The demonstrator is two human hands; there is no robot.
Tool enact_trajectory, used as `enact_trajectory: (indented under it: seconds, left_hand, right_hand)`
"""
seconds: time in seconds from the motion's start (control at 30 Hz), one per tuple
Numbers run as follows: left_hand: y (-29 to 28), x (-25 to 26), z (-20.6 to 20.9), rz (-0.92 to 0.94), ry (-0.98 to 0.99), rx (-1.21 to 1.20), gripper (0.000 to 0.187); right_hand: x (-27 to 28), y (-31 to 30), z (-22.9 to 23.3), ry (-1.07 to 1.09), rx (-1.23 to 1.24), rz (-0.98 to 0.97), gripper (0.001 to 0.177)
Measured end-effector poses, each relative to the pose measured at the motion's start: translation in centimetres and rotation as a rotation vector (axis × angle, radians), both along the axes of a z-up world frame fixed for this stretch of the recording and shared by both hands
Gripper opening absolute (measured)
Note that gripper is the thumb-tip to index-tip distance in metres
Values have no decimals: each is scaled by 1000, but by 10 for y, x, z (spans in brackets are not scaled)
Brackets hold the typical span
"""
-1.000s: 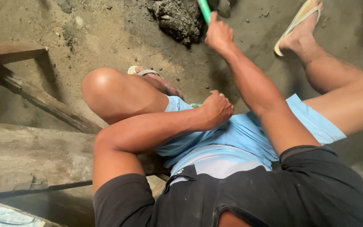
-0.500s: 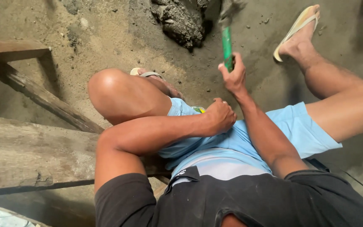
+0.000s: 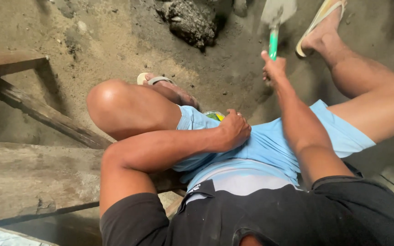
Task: Mixing a small pile of wet cement on the ground using a hand trowel while seated on a wooden beam.
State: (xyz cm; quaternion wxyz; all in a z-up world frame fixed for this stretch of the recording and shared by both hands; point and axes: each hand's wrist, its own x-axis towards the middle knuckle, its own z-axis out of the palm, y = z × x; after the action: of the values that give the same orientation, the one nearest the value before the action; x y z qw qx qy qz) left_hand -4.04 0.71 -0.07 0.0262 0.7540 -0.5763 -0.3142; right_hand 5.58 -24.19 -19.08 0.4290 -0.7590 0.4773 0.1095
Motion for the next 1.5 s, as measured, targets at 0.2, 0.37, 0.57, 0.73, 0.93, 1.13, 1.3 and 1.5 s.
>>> enact_trajectory:
  seconds: [0.2, 0.37, 0.57, 0.73, 0.93, 1.13, 1.3, 1.5]
  left_hand:
    - [-6, 1, -4, -52, 77, 29, 36]
    - [-3, 4, -4, 25, 29, 27, 39]
    - [0, 11, -19, 78, 20, 52, 37]
    - [2, 33, -10, 64, 4, 62, 41]
    - [-4, 39, -7, 97, 41, -9, 40]
    - [-10, 50, -9, 69, 15, 22, 44]
    - [-11, 47, -18, 136, -14, 1, 41]
    - [-2, 48, 2, 49, 47, 61, 41]
  right_hand:
    - [-40, 48, -82, 101, 108, -205, 44]
    - [31, 84, -69, 77, 303, -112, 35]
    - [143, 72, -20, 163, 414, 44, 28]
    - [180, 61, 56, 169, 352, 109, 35]
    - [190, 53, 71, 59, -15, 433, 40]
    - [182, 107, 72, 300, -662, 1034, 82]
    - [118, 127, 32, 135, -727, 1201, 67]
    - [37, 77, 98, 72, -512, 1020, 45]
